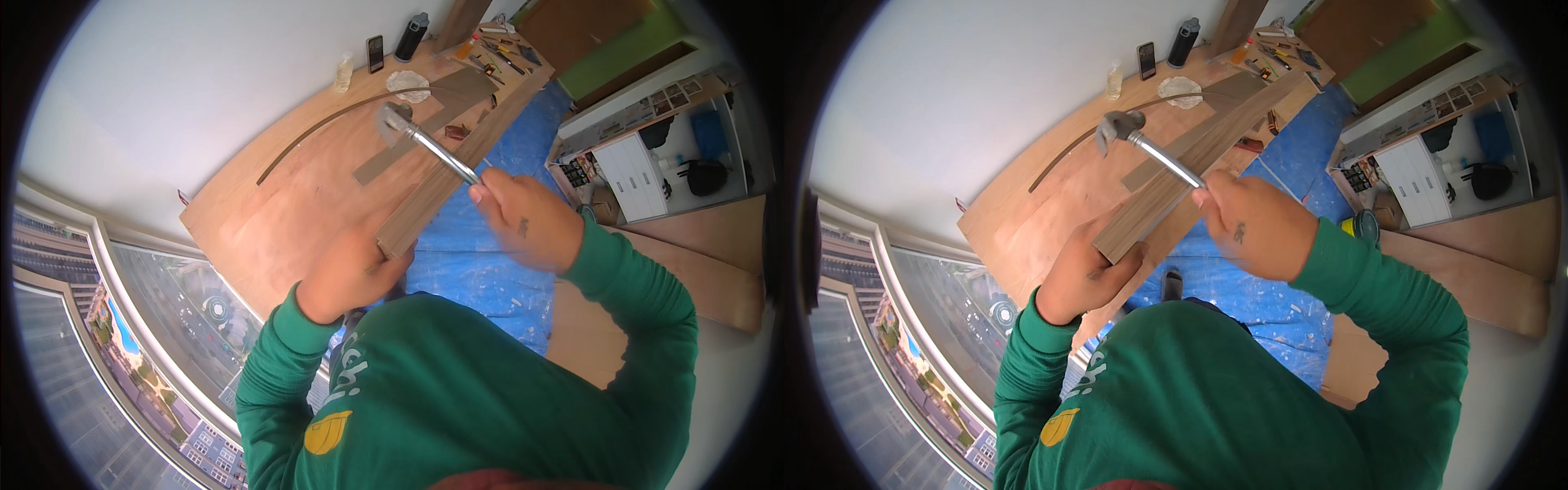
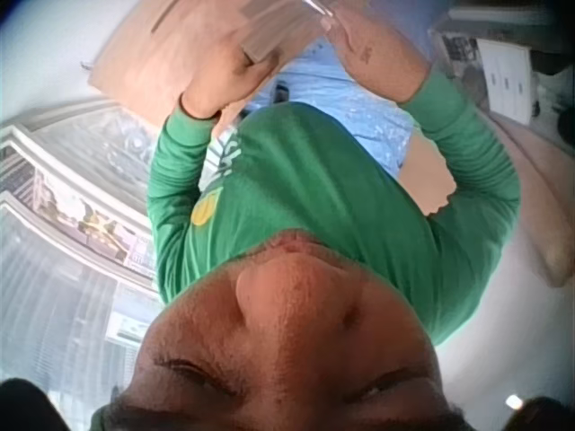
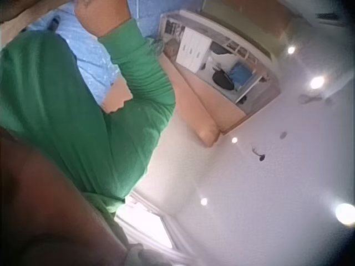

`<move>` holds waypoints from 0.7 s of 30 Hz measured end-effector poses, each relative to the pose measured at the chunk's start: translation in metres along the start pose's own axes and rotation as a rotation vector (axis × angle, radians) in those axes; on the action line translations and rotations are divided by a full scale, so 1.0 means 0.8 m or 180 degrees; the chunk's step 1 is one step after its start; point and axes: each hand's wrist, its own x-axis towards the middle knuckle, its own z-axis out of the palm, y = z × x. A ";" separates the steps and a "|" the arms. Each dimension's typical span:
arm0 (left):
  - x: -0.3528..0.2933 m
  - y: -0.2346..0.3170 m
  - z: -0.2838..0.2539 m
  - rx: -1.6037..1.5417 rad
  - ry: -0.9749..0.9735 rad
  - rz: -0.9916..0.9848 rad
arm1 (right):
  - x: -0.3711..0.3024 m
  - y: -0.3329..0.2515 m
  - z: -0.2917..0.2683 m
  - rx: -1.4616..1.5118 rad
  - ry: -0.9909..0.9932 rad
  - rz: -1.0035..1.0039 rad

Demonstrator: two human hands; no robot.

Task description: The person aligns and presses a thin wooden edge strip onto the edge of a white cabinet door, then taps it with a hammer to secure it. Finally, the person wipes the edge with a cloth to clean off residue.

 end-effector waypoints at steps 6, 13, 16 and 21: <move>-0.004 -0.011 -0.001 0.0529 -0.0206 0.0036 | -0.021 -0.060 0.033 0.0277 -0.0190 -0.0544; -0.002 -0.011 0.006 0.0079 0.0149 0.0215 | -0.024 -0.077 0.043 0.0720 -0.0785 -0.0610; -0.001 -0.011 0.005 0.0157 0.0124 0.0156 | -0.033 -0.081 0.035 0.1056 -0.0627 -0.0570; -0.006 -0.018 -0.003 0.0337 0.0253 0.0021 | -0.029 -0.104 -0.025 0.0855 -0.0619 0.0371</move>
